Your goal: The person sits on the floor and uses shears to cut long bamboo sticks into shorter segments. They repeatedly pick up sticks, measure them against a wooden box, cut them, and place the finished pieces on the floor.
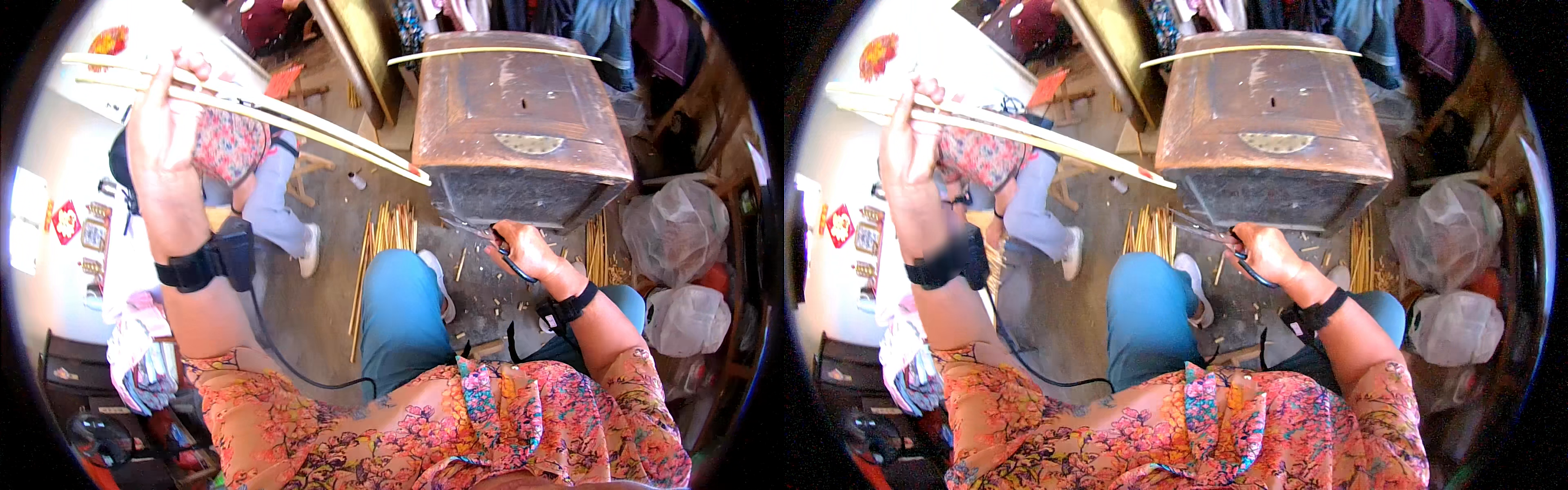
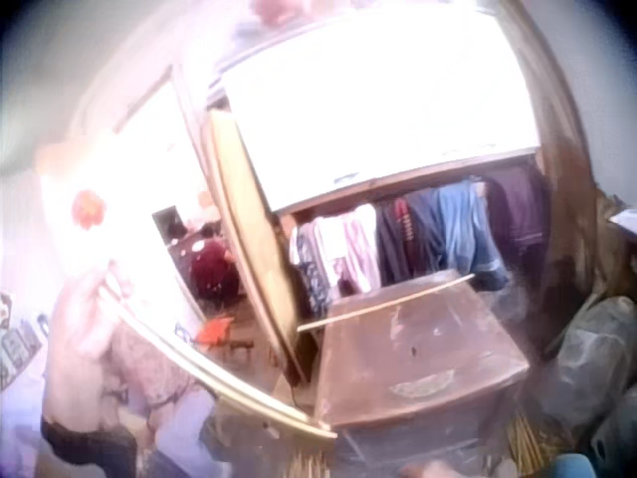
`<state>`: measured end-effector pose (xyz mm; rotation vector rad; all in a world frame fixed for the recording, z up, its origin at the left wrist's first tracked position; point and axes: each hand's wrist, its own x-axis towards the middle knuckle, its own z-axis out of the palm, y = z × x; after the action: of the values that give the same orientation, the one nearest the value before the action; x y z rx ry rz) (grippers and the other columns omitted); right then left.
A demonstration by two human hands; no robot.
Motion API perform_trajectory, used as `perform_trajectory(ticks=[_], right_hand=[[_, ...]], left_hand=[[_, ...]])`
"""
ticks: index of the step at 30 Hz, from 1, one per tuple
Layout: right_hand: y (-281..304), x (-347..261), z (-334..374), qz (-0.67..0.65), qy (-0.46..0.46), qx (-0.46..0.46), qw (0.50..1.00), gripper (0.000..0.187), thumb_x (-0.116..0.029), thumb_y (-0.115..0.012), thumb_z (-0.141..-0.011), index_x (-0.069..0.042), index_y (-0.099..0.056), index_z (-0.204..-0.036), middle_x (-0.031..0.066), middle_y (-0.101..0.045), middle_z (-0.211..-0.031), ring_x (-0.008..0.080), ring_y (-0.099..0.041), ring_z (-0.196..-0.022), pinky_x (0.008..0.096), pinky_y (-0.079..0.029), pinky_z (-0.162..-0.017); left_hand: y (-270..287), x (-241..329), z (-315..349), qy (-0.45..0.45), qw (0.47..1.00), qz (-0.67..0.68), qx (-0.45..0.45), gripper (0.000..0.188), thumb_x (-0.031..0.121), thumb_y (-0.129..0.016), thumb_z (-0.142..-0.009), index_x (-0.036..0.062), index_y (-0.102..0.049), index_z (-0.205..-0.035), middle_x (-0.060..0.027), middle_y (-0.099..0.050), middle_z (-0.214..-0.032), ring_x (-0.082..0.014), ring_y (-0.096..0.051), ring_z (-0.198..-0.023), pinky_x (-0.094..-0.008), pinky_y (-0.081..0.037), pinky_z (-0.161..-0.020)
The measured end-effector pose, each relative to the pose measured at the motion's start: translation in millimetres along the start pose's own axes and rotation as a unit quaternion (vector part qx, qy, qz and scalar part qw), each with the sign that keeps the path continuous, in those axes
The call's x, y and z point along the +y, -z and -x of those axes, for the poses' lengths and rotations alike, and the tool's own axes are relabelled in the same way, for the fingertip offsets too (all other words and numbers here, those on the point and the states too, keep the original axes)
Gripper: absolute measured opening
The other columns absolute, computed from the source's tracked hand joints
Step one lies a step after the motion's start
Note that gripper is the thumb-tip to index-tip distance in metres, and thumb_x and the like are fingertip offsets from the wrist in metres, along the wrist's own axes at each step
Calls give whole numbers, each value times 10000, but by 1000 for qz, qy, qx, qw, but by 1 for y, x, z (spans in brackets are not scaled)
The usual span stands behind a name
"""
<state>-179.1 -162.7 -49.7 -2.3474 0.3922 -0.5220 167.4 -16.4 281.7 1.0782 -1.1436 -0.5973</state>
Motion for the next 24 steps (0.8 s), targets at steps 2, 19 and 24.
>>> perform_trajectory(ticks=[2, 19, 24], right_hand=[[3, 0, 2, -17, 2, 9, 1000, 196, -171, -670, -737, -15, -555, -768, 163, -579, -705, 339, -598, -658, 388, -478, -576], [24, -1, 12, -53, 19, 53, 997, 252, -235, -669, -729, -41, -509, -717, 167, -559, -699, 378, -573, -685, 435, -451, -581], [21, 2, 8, -39, 45, 86, 995, 256, -250, -669, -725, -49, -510, -714, 165, -563, -700, 387, -572, -685, 443, -452, -577]], left_hand=[[-17, 34, -33, -29, 999, -1, -21, 195, 171, -445, -958, -7, -489, -1022, -116, -540, -853, -216, -537, -792, -560, -424, -941], [-165, -82, -144, -19, 991, -71, 111, 110, 132, -462, -942, 30, -486, -907, -122, -545, -766, -226, -566, -683, -481, -555, -720], [-167, -144, -130, -71, 994, 12, 84, 37, 116, -461, -945, 91, -442, -926, -55, -501, -710, -162, -518, -593, -382, -547, -639]])
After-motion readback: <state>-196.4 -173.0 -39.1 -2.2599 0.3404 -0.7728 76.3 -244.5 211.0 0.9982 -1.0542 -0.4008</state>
